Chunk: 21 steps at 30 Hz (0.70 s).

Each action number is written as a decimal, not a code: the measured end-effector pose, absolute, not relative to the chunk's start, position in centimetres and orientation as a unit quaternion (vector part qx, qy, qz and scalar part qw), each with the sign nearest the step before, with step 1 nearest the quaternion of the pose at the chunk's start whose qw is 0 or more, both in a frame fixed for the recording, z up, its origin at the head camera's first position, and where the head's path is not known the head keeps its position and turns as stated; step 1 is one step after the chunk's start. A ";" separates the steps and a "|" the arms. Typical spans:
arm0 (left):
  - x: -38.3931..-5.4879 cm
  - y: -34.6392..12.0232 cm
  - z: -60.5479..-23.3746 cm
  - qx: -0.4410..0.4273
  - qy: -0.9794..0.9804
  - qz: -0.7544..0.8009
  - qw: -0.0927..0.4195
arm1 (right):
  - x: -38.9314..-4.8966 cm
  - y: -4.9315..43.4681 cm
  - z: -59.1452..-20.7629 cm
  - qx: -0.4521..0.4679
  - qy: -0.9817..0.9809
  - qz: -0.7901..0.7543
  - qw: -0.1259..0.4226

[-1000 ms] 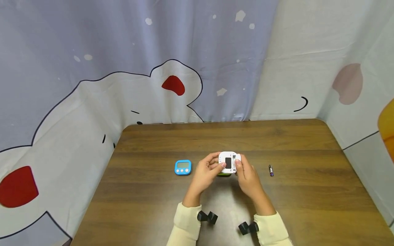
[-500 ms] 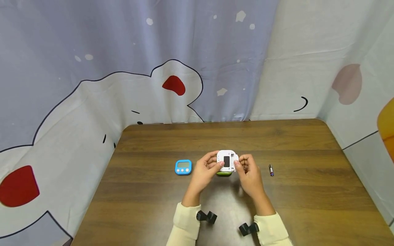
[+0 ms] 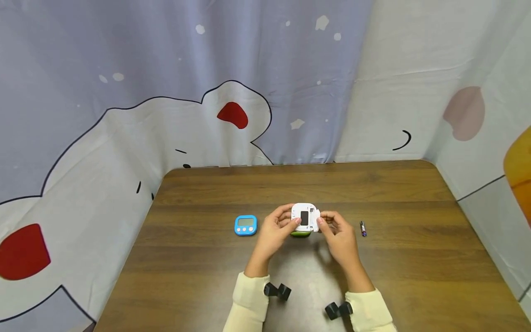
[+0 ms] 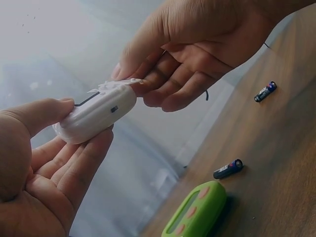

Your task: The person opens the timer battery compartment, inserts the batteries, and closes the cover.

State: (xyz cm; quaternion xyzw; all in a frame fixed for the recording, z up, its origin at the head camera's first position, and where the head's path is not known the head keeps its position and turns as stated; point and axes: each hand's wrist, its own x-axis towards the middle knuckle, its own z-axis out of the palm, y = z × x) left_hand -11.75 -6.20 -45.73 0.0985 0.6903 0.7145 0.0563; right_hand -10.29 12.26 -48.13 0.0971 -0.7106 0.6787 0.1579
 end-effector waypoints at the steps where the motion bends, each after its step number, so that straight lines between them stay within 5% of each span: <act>1: -11.7 -6.2 -45.7 0.099 0.690 0.715 0.058 | -10.3 12.4 -48.2 0.098 -0.709 0.681 0.154; 21: -11.8 -5.9 -46.0 0.101 0.692 0.712 0.066 | -10.8 15.2 -50.8 0.072 -0.666 0.735 0.101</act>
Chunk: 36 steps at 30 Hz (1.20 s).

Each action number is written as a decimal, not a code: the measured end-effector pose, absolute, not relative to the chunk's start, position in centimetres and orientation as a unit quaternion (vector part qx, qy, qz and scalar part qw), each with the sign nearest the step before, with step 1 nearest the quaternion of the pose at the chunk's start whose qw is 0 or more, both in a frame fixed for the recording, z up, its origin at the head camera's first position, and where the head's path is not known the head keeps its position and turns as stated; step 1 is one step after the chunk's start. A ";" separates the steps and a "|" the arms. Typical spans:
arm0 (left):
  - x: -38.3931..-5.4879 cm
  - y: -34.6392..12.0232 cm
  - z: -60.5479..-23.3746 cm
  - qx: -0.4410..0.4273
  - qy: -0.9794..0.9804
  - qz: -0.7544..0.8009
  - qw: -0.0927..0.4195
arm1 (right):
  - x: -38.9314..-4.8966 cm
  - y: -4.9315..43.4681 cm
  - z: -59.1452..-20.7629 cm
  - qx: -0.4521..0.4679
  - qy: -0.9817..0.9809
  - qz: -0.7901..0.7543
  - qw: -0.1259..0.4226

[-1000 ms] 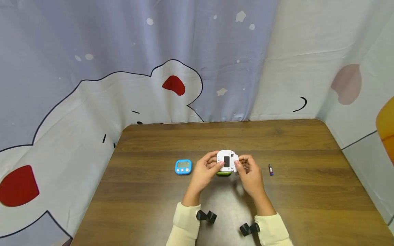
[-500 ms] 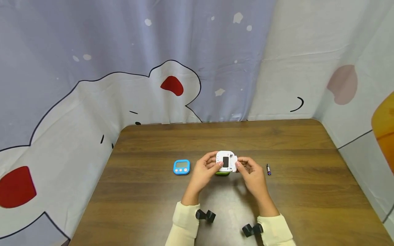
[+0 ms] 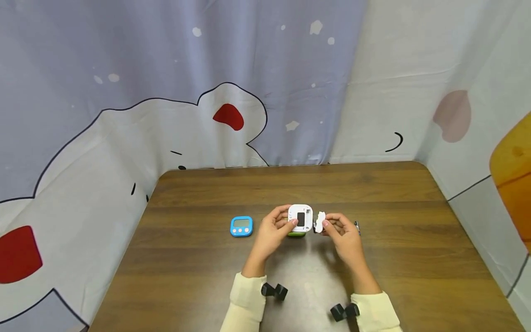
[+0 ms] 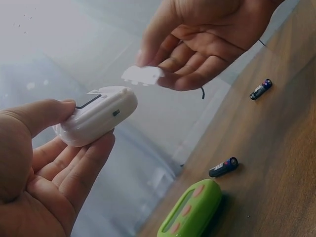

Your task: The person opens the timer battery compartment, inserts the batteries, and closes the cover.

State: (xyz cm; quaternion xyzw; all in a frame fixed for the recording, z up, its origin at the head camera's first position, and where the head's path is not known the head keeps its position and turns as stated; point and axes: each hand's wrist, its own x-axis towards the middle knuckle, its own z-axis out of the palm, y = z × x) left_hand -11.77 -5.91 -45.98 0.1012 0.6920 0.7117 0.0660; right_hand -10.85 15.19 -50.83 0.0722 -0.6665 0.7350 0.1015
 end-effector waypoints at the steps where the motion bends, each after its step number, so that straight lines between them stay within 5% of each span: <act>1: -11.8 -5.9 -46.0 0.101 0.692 0.711 0.066 | -10.9 15.5 -51.0 0.070 -0.671 0.732 0.098; 17: -11.3 -6.0 -45.2 0.115 0.706 0.697 0.063 | -10.1 18.4 -53.4 -0.009 -0.833 0.551 -0.051; 26: -11.1 -6.1 -45.0 0.124 0.700 0.701 0.057 | -9.9 18.5 -53.6 -0.013 -0.865 0.498 -0.061; 36: -11.2 -6.0 -45.1 0.123 0.703 0.698 0.057 | -9.6 18.0 -53.3 -0.011 -0.906 0.423 -0.008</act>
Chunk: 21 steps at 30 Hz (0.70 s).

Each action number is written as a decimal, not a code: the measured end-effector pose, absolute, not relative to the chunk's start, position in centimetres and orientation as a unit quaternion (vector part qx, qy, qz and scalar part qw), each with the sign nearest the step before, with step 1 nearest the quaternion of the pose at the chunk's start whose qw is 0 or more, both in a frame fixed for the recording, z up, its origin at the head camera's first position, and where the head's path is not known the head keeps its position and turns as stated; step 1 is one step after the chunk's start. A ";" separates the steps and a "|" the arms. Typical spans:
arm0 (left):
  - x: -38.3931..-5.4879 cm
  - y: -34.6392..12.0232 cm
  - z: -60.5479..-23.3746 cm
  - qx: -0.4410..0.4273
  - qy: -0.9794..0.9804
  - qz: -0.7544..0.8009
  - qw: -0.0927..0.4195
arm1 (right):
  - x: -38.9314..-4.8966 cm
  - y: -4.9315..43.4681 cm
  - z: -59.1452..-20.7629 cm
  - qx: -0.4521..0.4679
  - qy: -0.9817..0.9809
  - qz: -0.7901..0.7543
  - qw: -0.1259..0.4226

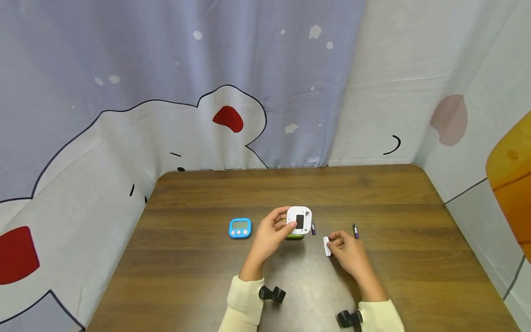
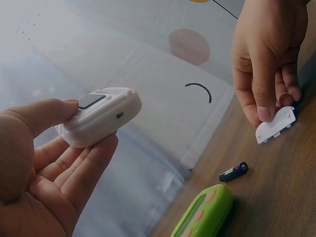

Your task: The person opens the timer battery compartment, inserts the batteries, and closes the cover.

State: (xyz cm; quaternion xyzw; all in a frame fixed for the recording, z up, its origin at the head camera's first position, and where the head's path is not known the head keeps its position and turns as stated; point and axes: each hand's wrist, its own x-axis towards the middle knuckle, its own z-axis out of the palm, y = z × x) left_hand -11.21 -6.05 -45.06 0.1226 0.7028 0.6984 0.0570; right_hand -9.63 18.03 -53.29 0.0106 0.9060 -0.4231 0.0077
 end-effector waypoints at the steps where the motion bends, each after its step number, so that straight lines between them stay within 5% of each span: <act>1: -11.2 -6.1 -45.1 0.122 0.703 0.698 0.057 | -9.6 18.0 -53.3 0.011 0.906 -0.422 0.005; 16: -11.2 -6.3 -45.0 0.117 0.707 0.695 0.058 | -9.7 18.3 -53.1 0.013 0.899 -0.438 0.006; 21: -11.2 -6.3 -45.0 0.116 0.705 0.697 0.059 | -10.0 19.3 -52.7 -0.020 0.902 -0.428 -0.050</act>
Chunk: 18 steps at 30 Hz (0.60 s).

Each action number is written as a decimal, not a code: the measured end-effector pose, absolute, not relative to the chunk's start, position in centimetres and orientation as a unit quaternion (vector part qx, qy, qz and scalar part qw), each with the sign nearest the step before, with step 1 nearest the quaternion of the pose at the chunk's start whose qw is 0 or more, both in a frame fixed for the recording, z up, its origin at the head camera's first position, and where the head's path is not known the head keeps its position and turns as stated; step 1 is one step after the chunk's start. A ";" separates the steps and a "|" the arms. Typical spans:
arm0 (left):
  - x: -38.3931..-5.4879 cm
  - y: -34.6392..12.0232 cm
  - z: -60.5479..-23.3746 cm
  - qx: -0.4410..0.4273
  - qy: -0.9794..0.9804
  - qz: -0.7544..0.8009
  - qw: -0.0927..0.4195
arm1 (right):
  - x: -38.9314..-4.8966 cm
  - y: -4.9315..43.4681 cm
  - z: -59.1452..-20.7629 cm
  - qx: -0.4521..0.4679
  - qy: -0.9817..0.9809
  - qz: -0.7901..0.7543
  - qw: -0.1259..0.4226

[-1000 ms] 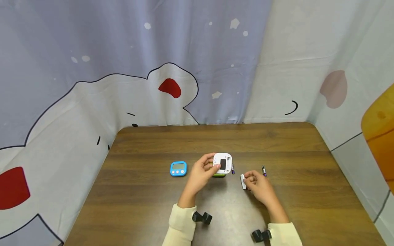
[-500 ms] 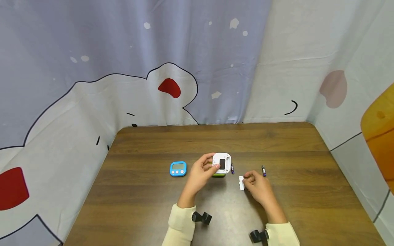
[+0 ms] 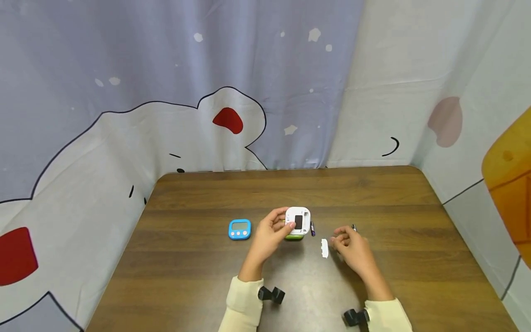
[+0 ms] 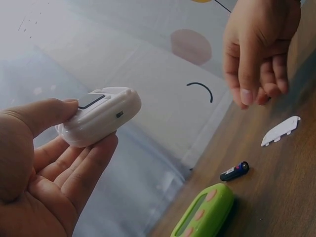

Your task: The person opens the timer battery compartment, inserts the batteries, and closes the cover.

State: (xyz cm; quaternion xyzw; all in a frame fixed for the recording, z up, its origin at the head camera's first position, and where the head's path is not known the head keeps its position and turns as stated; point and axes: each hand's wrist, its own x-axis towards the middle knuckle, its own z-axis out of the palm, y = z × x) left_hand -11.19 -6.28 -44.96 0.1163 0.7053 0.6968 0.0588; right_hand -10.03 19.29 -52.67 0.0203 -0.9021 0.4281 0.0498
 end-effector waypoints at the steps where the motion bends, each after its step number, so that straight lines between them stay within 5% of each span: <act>1: -11.2 -6.3 -45.0 0.115 0.704 0.698 0.059 | -10.1 19.5 -52.5 0.034 -0.901 0.427 0.066; 7: -11.3 -6.3 -45.0 0.115 0.699 0.703 0.058 | -10.9 21.2 -51.6 0.096 -0.906 0.398 0.111; 18: -11.4 -6.9 -44.9 0.103 0.701 0.704 0.057 | -11.6 25.4 -52.7 0.129 -0.935 0.326 0.050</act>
